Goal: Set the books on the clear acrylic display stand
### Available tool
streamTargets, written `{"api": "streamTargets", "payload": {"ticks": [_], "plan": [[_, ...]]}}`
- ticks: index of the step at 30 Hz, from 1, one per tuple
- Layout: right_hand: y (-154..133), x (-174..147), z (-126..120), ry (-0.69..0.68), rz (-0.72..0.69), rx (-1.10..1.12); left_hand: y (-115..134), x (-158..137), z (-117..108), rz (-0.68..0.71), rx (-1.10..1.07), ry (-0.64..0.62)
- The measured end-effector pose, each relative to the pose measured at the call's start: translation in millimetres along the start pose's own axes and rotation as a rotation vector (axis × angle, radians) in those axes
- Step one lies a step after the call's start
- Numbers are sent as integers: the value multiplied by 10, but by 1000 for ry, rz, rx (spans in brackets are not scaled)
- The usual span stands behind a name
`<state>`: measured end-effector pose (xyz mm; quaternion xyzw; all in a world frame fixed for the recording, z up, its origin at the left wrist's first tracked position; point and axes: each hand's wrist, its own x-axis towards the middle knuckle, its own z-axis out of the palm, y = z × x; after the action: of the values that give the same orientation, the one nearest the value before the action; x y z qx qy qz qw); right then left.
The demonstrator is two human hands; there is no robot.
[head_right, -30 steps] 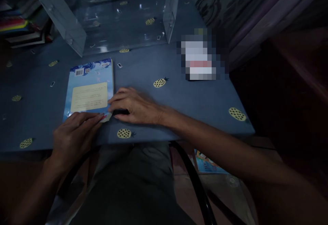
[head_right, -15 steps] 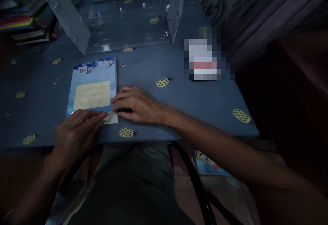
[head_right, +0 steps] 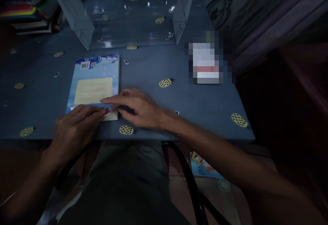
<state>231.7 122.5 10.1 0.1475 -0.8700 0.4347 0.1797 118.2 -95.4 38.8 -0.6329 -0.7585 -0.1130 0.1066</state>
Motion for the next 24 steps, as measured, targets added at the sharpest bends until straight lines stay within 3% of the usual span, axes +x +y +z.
{"api": "streamTargets", "payload": {"ticks": [10,17,21,24], "plan": [[-68,-86,66,25,-87,23,30,-57,20,80,145,-1],[-205,-121,83,-74,-118,-220,43,-88,54,74,82,29],[-284,-194,117,-43,-64,-304,-169,-152,91,-43,-131,121],[-298,-245,146,-28,-38,-345,-428,-236,148,-318,-35,169]]}}
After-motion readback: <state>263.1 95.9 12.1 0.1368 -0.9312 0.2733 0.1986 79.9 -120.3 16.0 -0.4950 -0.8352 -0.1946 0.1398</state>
